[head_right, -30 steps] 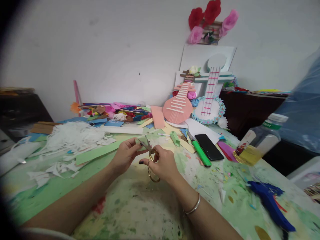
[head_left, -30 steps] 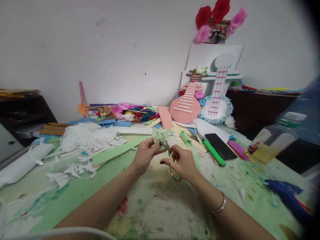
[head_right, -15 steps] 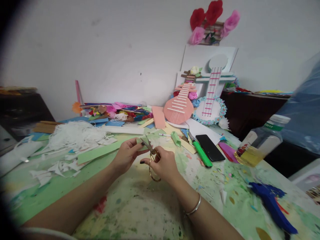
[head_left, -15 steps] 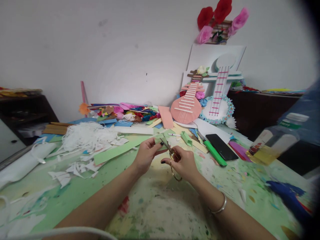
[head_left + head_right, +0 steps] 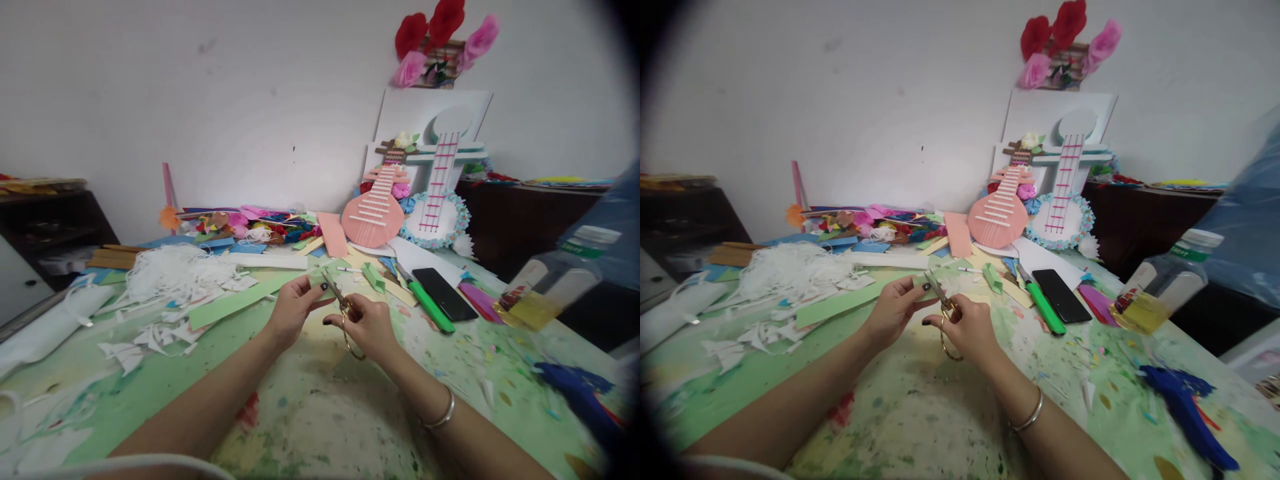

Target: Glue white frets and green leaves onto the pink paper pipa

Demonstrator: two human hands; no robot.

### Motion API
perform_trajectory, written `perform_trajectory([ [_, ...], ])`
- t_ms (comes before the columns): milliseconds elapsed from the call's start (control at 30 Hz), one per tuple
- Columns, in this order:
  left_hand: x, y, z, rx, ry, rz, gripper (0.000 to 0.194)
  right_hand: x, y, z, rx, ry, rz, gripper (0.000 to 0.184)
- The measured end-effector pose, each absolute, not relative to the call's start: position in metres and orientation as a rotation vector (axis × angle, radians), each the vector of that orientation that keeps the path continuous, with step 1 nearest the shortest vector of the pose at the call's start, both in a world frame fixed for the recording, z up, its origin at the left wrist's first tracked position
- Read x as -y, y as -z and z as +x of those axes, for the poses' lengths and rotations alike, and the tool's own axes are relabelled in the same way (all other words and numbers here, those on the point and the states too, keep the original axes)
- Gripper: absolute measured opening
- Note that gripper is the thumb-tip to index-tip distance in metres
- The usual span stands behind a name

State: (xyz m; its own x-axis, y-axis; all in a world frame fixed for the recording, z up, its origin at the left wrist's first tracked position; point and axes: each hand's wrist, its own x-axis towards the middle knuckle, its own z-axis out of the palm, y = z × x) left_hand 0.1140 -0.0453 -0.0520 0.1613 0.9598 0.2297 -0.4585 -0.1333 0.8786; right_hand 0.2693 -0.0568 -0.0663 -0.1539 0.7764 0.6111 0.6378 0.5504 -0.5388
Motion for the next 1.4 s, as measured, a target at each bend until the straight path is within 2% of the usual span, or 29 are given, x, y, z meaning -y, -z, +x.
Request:
perform_trajectory([
  [1400, 0.032, 0.050, 0.097, -0.626, -1.313, 1.323, 0.013, 0.057, 0.062, 0.274, 1.918, -0.229, -1.162, 0.045],
])
